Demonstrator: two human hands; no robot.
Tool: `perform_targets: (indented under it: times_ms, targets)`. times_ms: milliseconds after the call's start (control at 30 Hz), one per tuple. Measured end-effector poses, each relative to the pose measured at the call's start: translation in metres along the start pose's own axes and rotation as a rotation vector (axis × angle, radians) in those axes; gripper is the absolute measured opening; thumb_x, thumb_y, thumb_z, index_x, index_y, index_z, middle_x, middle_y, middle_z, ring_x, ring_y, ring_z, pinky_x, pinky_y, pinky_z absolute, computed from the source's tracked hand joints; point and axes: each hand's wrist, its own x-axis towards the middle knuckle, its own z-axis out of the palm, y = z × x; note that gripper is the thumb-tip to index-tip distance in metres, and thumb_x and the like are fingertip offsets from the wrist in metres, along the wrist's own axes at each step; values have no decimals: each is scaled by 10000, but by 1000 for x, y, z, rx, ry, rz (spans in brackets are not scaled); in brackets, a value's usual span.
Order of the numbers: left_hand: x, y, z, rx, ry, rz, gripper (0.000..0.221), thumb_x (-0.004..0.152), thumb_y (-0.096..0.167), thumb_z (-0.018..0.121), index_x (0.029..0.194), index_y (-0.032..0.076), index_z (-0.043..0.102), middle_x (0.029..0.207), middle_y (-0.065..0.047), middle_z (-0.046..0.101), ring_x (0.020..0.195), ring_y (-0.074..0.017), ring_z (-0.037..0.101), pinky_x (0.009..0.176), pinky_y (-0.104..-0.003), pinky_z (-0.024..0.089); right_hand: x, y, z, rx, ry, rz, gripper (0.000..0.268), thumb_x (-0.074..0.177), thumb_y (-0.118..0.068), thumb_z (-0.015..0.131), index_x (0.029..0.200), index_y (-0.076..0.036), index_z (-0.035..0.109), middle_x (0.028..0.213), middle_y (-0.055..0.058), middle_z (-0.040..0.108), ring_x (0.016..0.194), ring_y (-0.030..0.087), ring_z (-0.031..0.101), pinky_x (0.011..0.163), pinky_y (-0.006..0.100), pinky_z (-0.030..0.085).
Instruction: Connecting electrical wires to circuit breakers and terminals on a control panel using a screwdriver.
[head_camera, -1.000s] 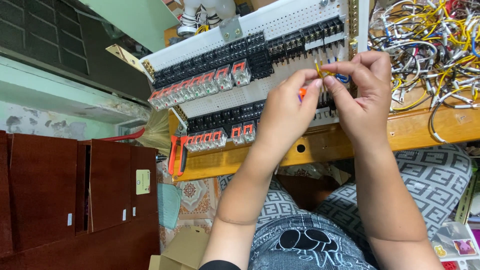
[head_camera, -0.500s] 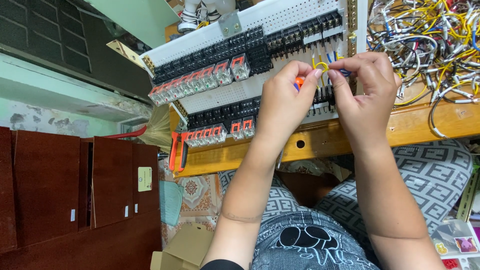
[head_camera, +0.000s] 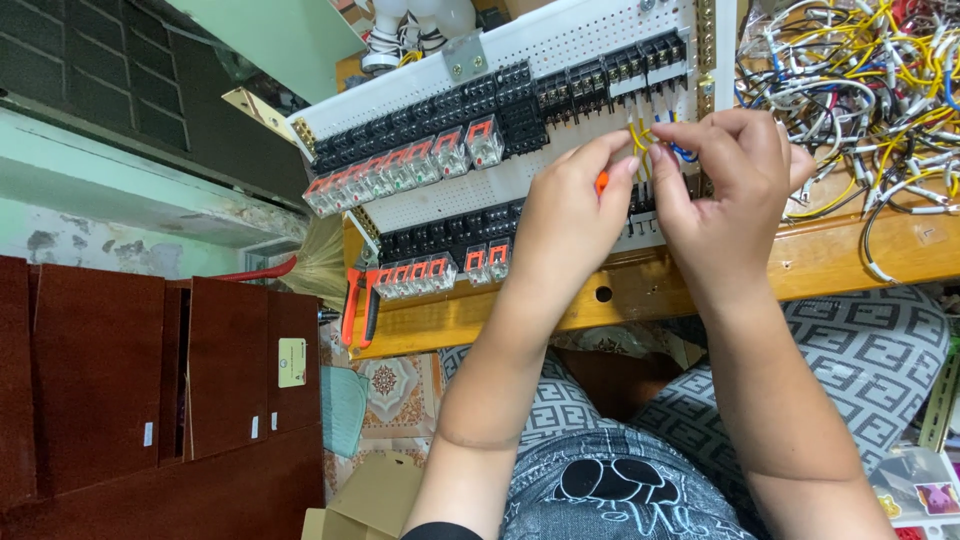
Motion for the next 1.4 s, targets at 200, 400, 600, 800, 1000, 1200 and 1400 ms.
perform_targets:
  times_ms: [200, 400, 600, 800, 1000, 1200, 1400]
  targets:
    - [-58, 41, -42, -173, 65, -15, 568, 970, 93, 505, 1530, 93, 413, 1091, -95, 530, 952, -208, 580, 970, -334, 491, -2, 0, -12, 89, -30, -4, 169, 1085, -121, 776, 1249, -89, 750, 1141, 118, 614, 1115, 291, 606, 1029, 445, 317]
    - [-115, 35, -65, -361, 157, 212, 504, 1102, 53, 460, 1575, -12, 296, 1227, -163, 539, 1187, -289, 599, 1110, -400, 560, -21, 13, -17, 249, 91, -27, 46, 1117, 71, 695, 1159, 82, 709, 1061, 206, 584, 1014, 330, 530, 934, 419, 441]
    - [-121, -15, -29, -265, 487, 538, 510, 1107, 145, 589, 1567, 88, 373, 1333, -137, 497, 1255, -410, 660, 1060, -451, 683, -36, 14, -1, 221, 132, -65, 197, 1017, 1, 752, 1189, 41, 666, 1115, 209, 483, 1076, 356, 496, 1012, 456, 427]
    - [-100, -24, 4, -318, 546, 802, 552, 1043, 70, 615, 1552, 110, 404, 1297, -105, 485, 1229, -375, 601, 1073, -506, 614, -35, 9, 3, 221, 57, -46, 427, 976, -115, 758, 1332, -31, 540, 1294, 233, 405, 1258, 378, 445, 1131, 505, 398]
    - [-102, -24, -3, -112, 380, 928, 600, 1031, -31, 659, 1538, 59, 350, 1303, -145, 460, 1224, -394, 619, 1081, -601, 594, -34, 8, 1, 238, 28, -34, 432, 976, -85, 760, 1333, -38, 520, 1309, 230, 423, 1268, 386, 454, 1141, 504, 396]
    - [-108, -16, -7, 71, 312, 1059, 595, 1041, -59, 709, 1524, 9, 370, 1286, -168, 497, 1147, -351, 712, 965, -611, 695, -34, 10, 0, 262, 17, -17, 434, 967, -83, 772, 1322, -39, 527, 1296, 224, 435, 1259, 383, 466, 1148, 501, 395]
    - [-114, -20, -4, 63, 229, 1068, 540, 1032, -72, 733, 1470, 42, 439, 1290, -160, 521, 1142, -374, 745, 985, -671, 681, -33, 9, -1, 281, 7, -4, 452, 961, -89, 783, 1329, -42, 525, 1301, 227, 434, 1261, 379, 466, 1154, 494, 398]
